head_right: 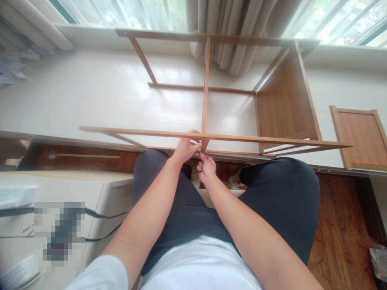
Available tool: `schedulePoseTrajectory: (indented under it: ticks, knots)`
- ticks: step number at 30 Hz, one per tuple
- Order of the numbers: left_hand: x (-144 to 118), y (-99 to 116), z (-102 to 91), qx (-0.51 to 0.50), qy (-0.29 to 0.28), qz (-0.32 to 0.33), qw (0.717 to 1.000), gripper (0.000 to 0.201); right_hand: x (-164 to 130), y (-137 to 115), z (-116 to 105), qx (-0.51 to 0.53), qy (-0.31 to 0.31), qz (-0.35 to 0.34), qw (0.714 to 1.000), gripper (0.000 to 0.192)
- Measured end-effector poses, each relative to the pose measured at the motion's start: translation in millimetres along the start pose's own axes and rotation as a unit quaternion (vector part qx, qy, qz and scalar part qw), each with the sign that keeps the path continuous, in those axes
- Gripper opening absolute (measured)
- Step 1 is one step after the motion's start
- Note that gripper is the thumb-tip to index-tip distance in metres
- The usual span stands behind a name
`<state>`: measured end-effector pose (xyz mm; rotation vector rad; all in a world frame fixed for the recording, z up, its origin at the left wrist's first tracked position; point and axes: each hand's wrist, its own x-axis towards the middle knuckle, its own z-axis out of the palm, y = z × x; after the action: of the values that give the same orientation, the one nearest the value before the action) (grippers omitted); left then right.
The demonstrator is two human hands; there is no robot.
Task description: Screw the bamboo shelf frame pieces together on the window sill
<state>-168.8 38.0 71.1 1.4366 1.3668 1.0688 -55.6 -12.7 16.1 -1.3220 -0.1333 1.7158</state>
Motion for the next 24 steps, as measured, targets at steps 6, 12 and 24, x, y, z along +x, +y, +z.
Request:
schedulePoseTrajectory:
  ticks: [6,12,24]
  knots:
    - [-0.2,1.5,0.0,0.004,-0.004,-0.005,1.0,0.018,1.1,3.2,0.9,-0.009,0.011,0.002,1.0,0.03]
    - [0.3,-0.2,0.2,0.003,-0.003,0.0,1.0,0.018,-0.5,1.2,5.6,-0.011,0.006,0.01,1.0,0.02]
    - [-0.3,2.3,-0.8,0.021,-0.005,-0.005,1.0,0.017,-2.1,-0.1,-4.1,-0.054,-0.045,0.002,0.998,0.031]
